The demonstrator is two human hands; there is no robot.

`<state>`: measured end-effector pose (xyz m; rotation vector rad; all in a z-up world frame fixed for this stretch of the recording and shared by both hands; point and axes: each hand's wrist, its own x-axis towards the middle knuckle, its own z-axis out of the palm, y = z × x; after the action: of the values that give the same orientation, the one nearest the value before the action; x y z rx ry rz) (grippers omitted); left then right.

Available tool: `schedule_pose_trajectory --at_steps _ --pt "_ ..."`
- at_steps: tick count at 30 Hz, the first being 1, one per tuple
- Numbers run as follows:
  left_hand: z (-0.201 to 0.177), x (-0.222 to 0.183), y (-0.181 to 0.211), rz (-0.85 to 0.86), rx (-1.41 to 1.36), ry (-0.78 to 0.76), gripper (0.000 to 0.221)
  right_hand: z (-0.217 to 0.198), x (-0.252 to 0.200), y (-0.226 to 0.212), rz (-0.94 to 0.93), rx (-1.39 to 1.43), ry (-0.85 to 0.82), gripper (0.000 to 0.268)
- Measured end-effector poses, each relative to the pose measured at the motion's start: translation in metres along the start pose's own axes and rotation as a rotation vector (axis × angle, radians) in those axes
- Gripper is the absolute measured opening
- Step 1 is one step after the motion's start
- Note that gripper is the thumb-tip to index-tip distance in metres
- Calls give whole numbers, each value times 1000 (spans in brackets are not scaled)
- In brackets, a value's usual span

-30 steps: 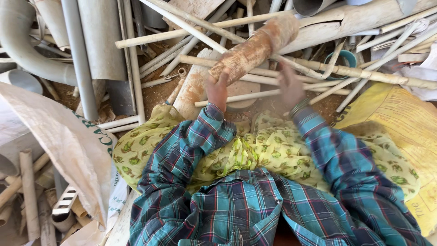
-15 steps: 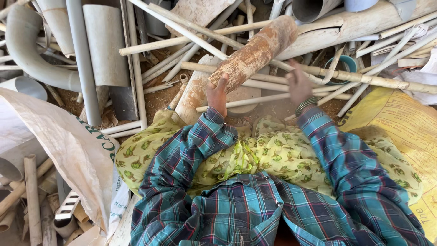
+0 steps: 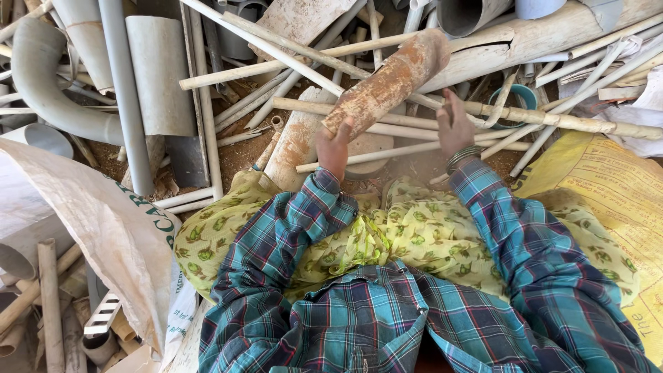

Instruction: The person scrapes the surface of various plastic pipes using a blade, removing outer layers and debris while sitting among a large pile of plumbing materials.

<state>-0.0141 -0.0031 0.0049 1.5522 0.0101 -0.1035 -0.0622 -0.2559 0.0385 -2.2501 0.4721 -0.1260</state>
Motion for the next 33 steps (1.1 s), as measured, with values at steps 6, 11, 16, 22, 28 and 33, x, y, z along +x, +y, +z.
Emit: schedule_pose_trajectory --at_steps 6,11,16,22,28,33 --pt "8 -8 0 296 117 -23 33 31 -36 6 -346 -144 -143 56" --pt "1 -9 7 213 132 -65 32 18 -3 27 -162 -187 -98 56" --pt "5 -12 3 471 63 -70 34 1 11 27 18 -54 80 52" --pt "4 6 -33 160 241 -92 36 28 -34 6 -281 -88 -230 56" --pt "-4 3 -56 326 445 -541 45 25 1 24 -184 -12 70 55" --pt "-19 -7 -51 284 253 -414 56 45 -9 29 -228 -123 -49 64"
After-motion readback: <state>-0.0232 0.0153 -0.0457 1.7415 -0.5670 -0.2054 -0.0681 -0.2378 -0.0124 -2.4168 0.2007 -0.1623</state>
